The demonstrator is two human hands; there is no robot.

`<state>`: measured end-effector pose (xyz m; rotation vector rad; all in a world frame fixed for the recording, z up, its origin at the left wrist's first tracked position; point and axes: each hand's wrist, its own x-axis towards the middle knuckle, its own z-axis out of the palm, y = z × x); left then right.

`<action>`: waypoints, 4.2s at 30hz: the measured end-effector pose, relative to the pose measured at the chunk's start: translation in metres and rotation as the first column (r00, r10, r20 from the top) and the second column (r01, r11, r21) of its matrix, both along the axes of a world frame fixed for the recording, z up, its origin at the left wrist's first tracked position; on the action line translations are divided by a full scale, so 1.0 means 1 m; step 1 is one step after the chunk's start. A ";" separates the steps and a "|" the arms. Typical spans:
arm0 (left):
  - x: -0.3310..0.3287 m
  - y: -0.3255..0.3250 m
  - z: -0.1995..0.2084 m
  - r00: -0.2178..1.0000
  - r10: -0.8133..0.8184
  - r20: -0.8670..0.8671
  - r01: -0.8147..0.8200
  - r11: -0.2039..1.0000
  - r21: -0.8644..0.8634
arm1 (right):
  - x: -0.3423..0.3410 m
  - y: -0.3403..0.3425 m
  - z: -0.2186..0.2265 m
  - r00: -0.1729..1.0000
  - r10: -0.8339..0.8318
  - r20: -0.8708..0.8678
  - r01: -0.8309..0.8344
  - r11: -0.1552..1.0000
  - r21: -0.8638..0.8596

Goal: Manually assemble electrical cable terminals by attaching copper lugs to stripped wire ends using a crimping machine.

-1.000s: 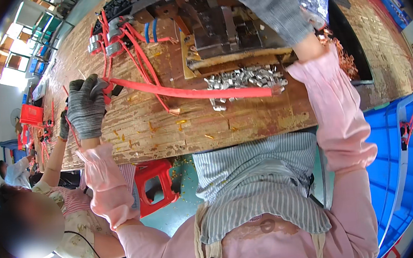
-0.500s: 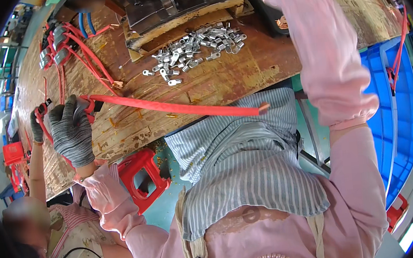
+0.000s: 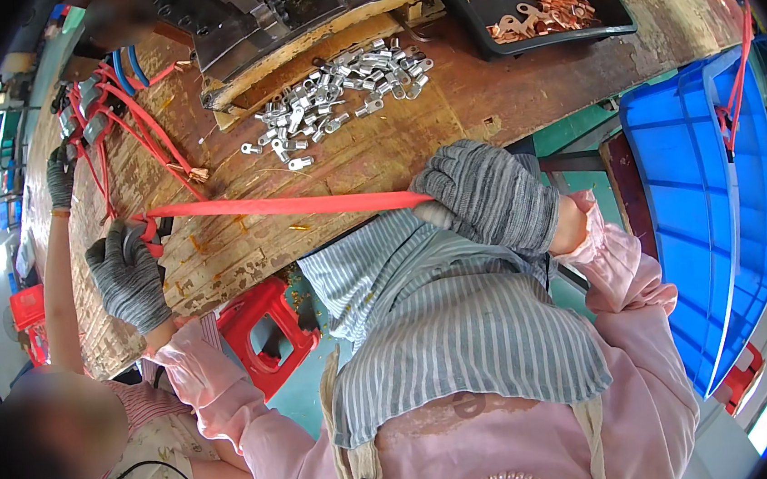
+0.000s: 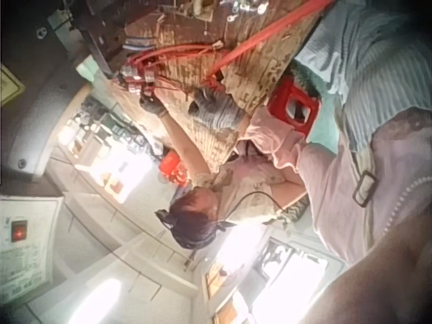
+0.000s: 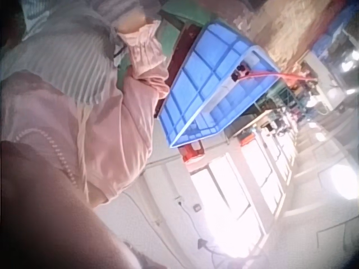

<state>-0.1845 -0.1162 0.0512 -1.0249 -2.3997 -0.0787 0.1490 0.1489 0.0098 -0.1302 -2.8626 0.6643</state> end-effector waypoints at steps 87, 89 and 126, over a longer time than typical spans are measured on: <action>0.125 0.194 -0.050 -0.082 -0.592 0.802 0.558 0.639 0.529 | -0.024 0.059 -0.005 0.991 -0.117 0.059 0.115 0.550 -0.827; 0.125 0.194 -0.045 -0.153 -0.508 0.848 0.490 0.706 0.511 | -0.022 0.053 0.003 0.966 -0.148 -0.213 0.014 0.850 -0.526; 0.009 -0.028 0.070 0.944 -0.012 0.331 -0.163 0.852 0.497 | -0.053 0.071 0.030 0.935 -0.334 -0.117 0.066 0.489 -0.870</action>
